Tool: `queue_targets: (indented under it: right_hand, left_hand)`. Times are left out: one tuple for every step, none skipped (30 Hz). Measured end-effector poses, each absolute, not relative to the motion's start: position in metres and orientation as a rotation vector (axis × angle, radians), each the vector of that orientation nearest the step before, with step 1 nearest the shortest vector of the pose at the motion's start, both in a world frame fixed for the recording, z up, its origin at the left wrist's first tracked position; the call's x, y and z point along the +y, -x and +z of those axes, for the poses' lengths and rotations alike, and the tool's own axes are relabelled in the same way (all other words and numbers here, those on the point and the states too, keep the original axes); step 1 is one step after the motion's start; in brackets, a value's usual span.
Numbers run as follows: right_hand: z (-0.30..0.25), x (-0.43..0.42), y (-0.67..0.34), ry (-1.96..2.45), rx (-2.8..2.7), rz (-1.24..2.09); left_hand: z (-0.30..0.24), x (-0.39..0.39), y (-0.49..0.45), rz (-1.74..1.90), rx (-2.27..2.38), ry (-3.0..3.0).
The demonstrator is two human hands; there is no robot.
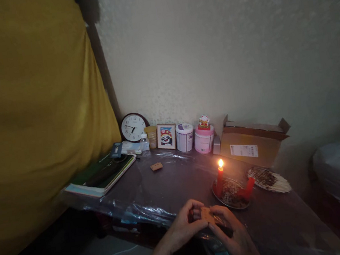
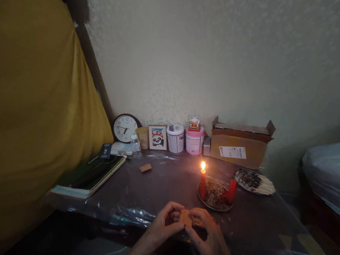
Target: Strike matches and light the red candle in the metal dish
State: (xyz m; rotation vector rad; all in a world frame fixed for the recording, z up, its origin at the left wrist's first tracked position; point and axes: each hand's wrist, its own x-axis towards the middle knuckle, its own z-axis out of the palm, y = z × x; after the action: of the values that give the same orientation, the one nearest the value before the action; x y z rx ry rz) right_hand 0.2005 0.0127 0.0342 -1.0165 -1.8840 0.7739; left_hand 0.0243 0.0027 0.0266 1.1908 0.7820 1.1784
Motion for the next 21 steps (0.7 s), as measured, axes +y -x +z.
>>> queue_targets:
  right_hand:
    - [0.0346,0.0125,-0.2006,1.019,-1.885,0.774]
    - [0.0350,0.0124,-0.2007,1.019,-1.888,0.775]
    - [0.0354,0.0122,-0.2008,1.019,-1.892,0.777]
    - [0.0356,0.0121,-0.2008,1.022,-1.898,0.778]
    - [0.0358,0.0120,-0.2009,1.025,-1.903,0.778]
    - [0.0358,0.0119,-0.2009,1.029,-1.908,0.778]
    - [0.0357,0.0119,-0.2009,1.034,-1.914,0.781]
    - [0.0355,0.0119,-0.2009,1.040,-1.917,0.785]
    - [0.0351,0.0118,-0.2010,1.045,-1.920,0.794]
    - [0.0346,0.0118,-0.2010,1.047,-1.920,0.806]
    - [0.0339,0.0119,-0.2011,1.044,-1.921,0.819]
    - [0.0330,0.0119,-0.2013,1.038,-1.923,0.829]
    - [0.0321,0.0120,-0.2015,1.033,-1.924,0.835]
    - [0.0312,0.0121,-0.2016,1.030,-1.926,0.838]
    - [0.0305,0.0123,-0.2018,1.032,-1.929,0.835]
    - [0.0299,0.0125,-0.2020,1.037,-1.932,0.828]
    - [0.0296,0.0127,-0.2022,1.045,-1.936,0.821]
    - [0.0295,0.0129,-0.2024,1.055,-1.937,0.816]
    - [0.0296,0.0129,-0.2026,1.063,-1.937,0.818]
    - [0.0297,0.0127,-0.2029,1.069,-1.939,0.829]
    - [0.0299,0.0124,-0.2033,1.073,-1.941,0.840]
  left_hand:
    - [0.0267,0.0025,-0.0247,1.178,0.786,-1.192]
    - [0.0268,0.0024,-0.0250,1.177,0.790,-1.190]
    - [0.0268,0.0022,-0.0251,1.178,0.792,-1.188]
    - [0.0267,0.0020,-0.0252,1.178,0.792,-1.187]
    - [0.0265,0.0019,-0.0252,1.179,0.793,-1.187]
    - [0.0262,0.0018,-0.0252,1.180,0.795,-1.190]
    - [0.0261,0.0017,-0.0251,1.180,0.795,-1.192]
    - [0.0261,0.0017,-0.0251,1.177,0.792,-1.193]
    - [0.0262,0.0016,-0.0252,1.175,0.789,-1.193]
    - [0.0263,0.0015,-0.0253,1.174,0.788,-1.192]
    - [0.0264,0.0014,-0.0254,1.176,0.786,-1.190]
    - [0.0265,0.0013,-0.0255,1.177,0.784,-1.188]
    - [0.0264,0.0012,-0.0257,1.179,0.781,-1.187]
    - [0.0261,0.0011,-0.0259,1.182,0.778,-1.187]
    - [0.0257,0.0009,-0.0260,1.183,0.775,-1.186]
    - [0.0251,0.0008,-0.0262,1.184,0.775,-1.188]
    - [0.0245,0.0006,-0.0263,1.188,0.776,-1.193]
    - [0.0241,0.0005,-0.0264,1.191,0.775,-1.198]
    - [0.0239,0.0003,-0.0265,1.194,0.774,-1.203]
    - [0.0240,0.0001,-0.0266,1.194,0.772,-1.207]
    - [0.0245,0.0000,-0.0266,1.194,0.769,-1.210]
